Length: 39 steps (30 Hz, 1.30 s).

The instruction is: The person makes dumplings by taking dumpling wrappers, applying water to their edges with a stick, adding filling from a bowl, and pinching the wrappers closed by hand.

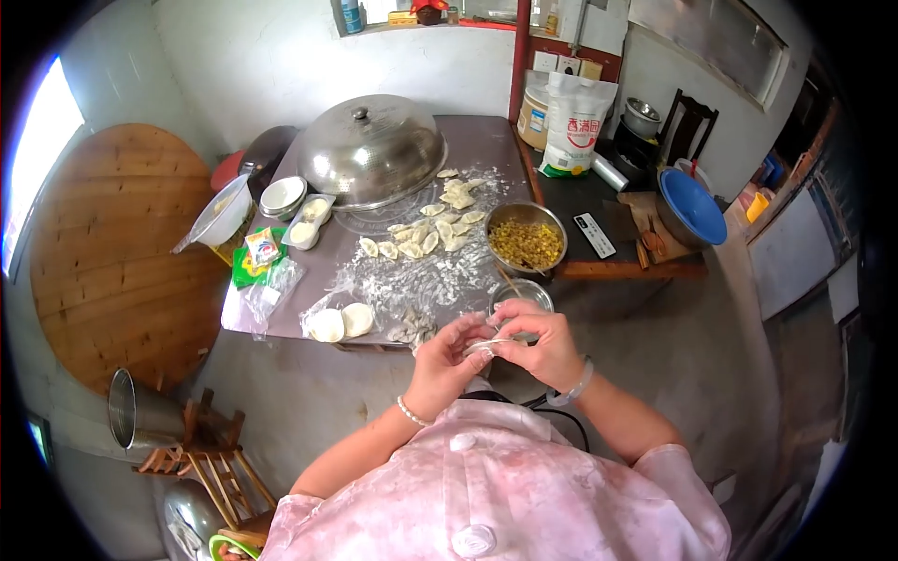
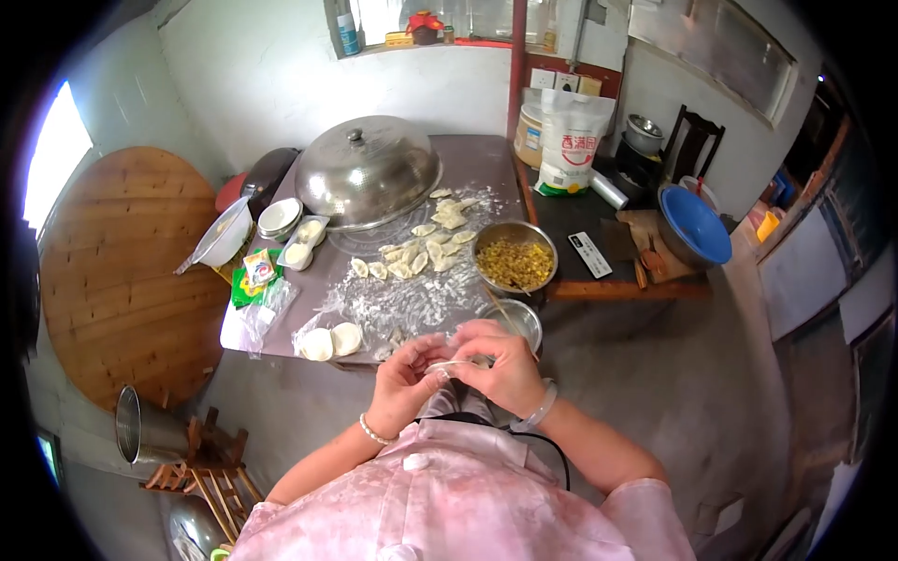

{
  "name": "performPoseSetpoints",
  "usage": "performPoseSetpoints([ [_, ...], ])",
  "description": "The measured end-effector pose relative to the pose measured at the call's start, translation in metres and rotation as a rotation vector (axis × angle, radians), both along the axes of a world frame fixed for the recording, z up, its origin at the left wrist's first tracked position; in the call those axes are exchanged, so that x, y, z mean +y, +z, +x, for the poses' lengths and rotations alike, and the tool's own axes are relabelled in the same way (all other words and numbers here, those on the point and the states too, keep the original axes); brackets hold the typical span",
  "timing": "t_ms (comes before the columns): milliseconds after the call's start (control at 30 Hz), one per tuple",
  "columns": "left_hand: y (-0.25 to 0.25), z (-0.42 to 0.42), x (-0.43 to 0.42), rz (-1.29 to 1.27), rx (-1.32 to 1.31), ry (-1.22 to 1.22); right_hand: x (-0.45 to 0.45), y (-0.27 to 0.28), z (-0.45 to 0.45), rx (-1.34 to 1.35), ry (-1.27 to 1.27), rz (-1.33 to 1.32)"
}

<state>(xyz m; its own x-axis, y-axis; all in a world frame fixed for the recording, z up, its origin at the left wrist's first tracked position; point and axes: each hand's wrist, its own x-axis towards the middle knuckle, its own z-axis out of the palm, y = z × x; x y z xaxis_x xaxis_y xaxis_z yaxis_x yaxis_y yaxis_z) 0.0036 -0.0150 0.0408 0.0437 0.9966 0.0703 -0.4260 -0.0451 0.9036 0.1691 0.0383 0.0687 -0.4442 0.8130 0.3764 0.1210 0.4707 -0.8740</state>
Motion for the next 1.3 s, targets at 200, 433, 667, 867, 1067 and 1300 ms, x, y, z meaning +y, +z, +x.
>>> performPoseSetpoints([
  [200, -0.007, -0.003, 0.0, 0.007, 0.022, 0.055, -0.003, 0.019, 0.001, -0.083, -0.007, 0.116],
  [433, -0.007, -0.003, -0.004, -0.009, -0.055, 0.122, -0.007, 0.012, 0.007, 0.048, -0.014, -0.054],
  [667, 0.011, 0.008, -0.007, -0.053, 0.031, 0.096, -0.006, -0.003, 0.01, 0.103, 0.003, -0.088],
  [867, 0.0, 0.007, -0.004, -0.02, 0.117, 0.114, -0.011, -0.001, 0.006, 0.148, -0.011, -0.227],
  [1067, 0.003, 0.008, -0.005, -0.086, 0.087, 0.106, -0.009, 0.0, 0.011, 0.154, 0.036, -0.246],
  [1300, 0.008, 0.009, -0.006, 0.281, 0.629, 0.22, -0.013, 0.009, 0.01, 0.164, 0.111, -0.434],
])
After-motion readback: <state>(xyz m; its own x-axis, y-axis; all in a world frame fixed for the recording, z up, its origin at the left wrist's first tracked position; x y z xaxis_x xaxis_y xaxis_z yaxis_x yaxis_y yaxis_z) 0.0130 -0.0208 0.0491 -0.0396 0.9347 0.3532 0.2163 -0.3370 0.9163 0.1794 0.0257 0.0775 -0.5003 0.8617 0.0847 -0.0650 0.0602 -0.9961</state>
